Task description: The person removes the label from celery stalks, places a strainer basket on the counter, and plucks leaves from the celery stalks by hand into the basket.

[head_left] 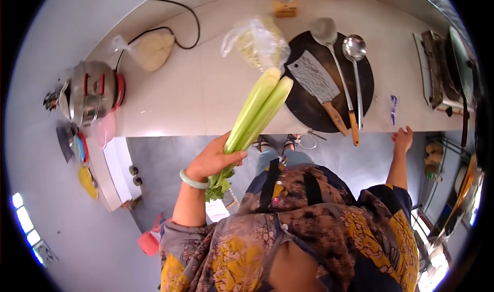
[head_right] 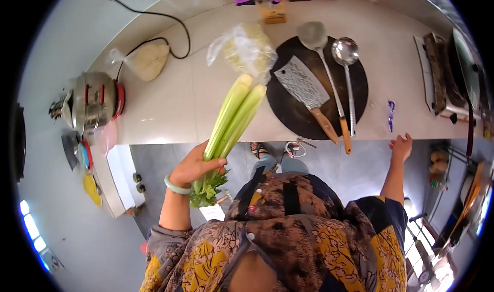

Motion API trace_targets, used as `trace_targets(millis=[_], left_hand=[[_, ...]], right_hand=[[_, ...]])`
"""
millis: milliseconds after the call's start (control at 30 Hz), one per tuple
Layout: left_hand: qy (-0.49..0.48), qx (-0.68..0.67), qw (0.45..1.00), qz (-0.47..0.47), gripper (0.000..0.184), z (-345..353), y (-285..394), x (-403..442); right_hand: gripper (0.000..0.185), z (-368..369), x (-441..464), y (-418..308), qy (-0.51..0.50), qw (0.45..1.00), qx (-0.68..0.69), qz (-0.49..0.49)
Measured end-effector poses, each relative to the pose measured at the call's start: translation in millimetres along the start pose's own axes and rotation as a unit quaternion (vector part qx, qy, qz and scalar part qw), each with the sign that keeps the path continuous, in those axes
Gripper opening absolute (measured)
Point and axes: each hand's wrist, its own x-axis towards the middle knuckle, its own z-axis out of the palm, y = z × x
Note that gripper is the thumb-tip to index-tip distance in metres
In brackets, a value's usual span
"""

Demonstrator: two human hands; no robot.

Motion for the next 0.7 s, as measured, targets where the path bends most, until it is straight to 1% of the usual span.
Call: trace_targets(millis=[100,200,233,267,333,367,433,467,500,633,700], left_hand=[[0.004,-0.048,0.999,0.015,0.034,-10.1,3.8,-4.1],[0.032,-0.045,0.998,0.031,0.032,-27.5,6.9,-7.8],[0.044,-0.047,0.997,0.049,0.031,-30.1,15.1,-11.5],[0.046,-0.062,0.995,0.066,0.036,-36.9,16.5,-12.4],[0.066,-0.082,0.99,0.092,0.044,-47.9,25.1,-18.5],[0.076,-0.096,0.986,0.11,0.052,-52.1,28.8,-21.5],[0.089,-0.123,0.977,0.151,0.053,-60.6,35.6,-26.6],[0.1,-0.138,0.97,0.171,0.053,-63.2,39.5,-29.2],[0.11,-0.146,0.965,0.19,0.053,-65.9,44.2,-31.5],[0.155,-0.195,0.937,0.245,0.053,-72.6,58.0,-35.9],[0.183,-0.22,0.92,0.268,0.05,-75.0,63.9,-33.7]], right_hand=[[0.038,-2.7,-22.5,-22.6,0.036,0.998,0.013,-0.055],[0.029,11.7,-65.0,-67.1,-0.061,0.984,0.086,-0.145],[0.028,21.8,-82.3,-81.3,-0.115,0.975,0.09,-0.166],[0.027,31.9,-101.9,-95.5,-0.168,0.963,0.094,-0.187],[0.026,54.5,-149.6,-122.4,-0.275,0.93,0.104,-0.219],[0.025,68.4,-170.8,-132.0,-0.327,0.912,0.091,-0.23],[0.022,94.4,-214.4,-141.2,-0.412,0.877,0.037,-0.243],[0.022,105.7,-233.2,-141.3,-0.472,0.86,0.045,-0.19],[0.021,112.0,-256.2,-151.5,-0.514,0.835,0.029,-0.194],[0.02,137.9,-326.0,-161.8,-0.622,0.757,0.028,-0.196],[0.019,147.3,-350.3,-168.1,-0.671,0.691,0.034,-0.266]])
